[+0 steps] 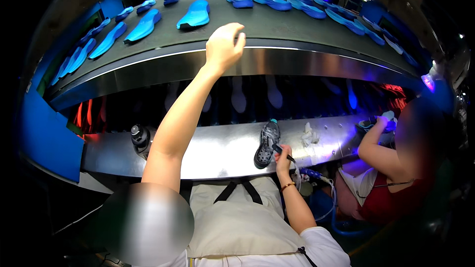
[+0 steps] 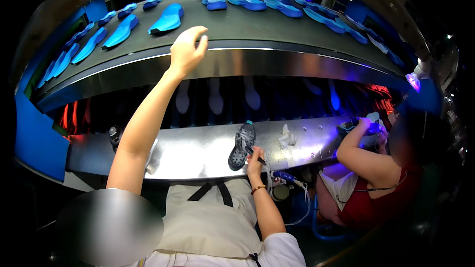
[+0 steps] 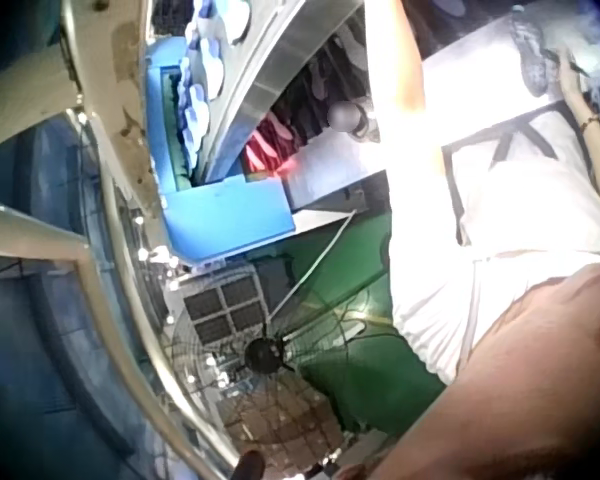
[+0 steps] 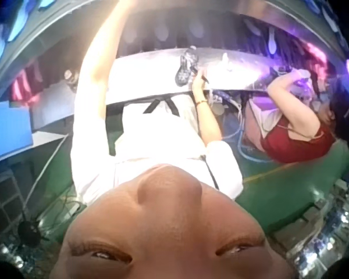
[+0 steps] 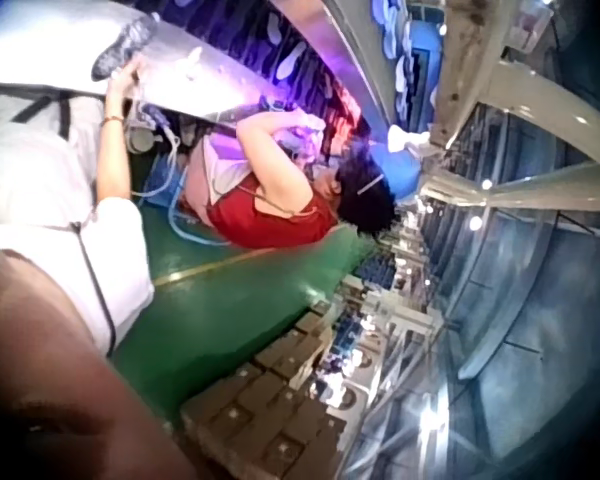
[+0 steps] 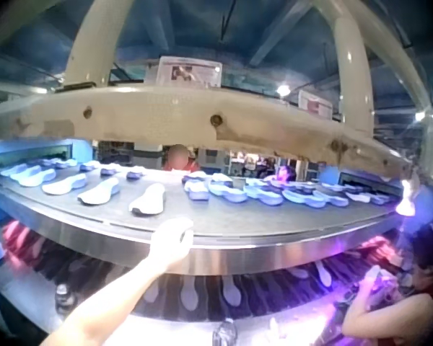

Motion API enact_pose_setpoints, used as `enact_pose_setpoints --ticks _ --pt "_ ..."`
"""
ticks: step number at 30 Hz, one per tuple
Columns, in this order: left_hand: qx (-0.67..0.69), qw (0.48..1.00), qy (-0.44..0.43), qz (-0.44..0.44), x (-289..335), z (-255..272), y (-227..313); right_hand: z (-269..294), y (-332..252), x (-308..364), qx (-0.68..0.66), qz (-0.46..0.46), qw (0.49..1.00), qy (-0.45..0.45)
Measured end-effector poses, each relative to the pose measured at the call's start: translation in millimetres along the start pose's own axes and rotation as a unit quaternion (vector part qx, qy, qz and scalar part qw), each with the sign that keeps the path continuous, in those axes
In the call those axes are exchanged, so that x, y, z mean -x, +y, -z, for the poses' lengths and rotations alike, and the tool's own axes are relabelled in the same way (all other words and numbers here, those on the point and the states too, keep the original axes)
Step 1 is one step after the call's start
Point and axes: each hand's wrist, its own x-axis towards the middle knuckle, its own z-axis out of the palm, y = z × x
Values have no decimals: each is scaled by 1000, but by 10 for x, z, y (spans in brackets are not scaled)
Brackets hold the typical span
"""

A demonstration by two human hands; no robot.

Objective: The person scrubs the textured soles of blue slipper soles with a brush. The person repeatedly picks up the soles from a conveyor belt, scrubs the bottom surface, and places them back down in a repetitive sequence.

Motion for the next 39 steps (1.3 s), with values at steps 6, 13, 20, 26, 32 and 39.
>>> enact_pose_setpoints --ticks 6,13,20,26,32,39 --pt "-193 962 72 -180 131 -119 -71 -265 39 -3 -101 4 994 45" --pt "-206 955 86 -198 102 -210 -100 -514 -97 -206 -118 -131 983 57" --pt "-213 949 103 -210 119 -246 -155 -748 -201 -53 -360 -342 865 72" --pt "-241 946 92 -197 152 -242 -104 -279 192 -301 -157 -261 952 39" --pt "-284 928 88 -227 113 -162 -5 171 -45 -562 -188 -363 912 -21" --pt "-177 974 -87 -115 6 -107 52 94 11 -417 -461 -471 752 15"
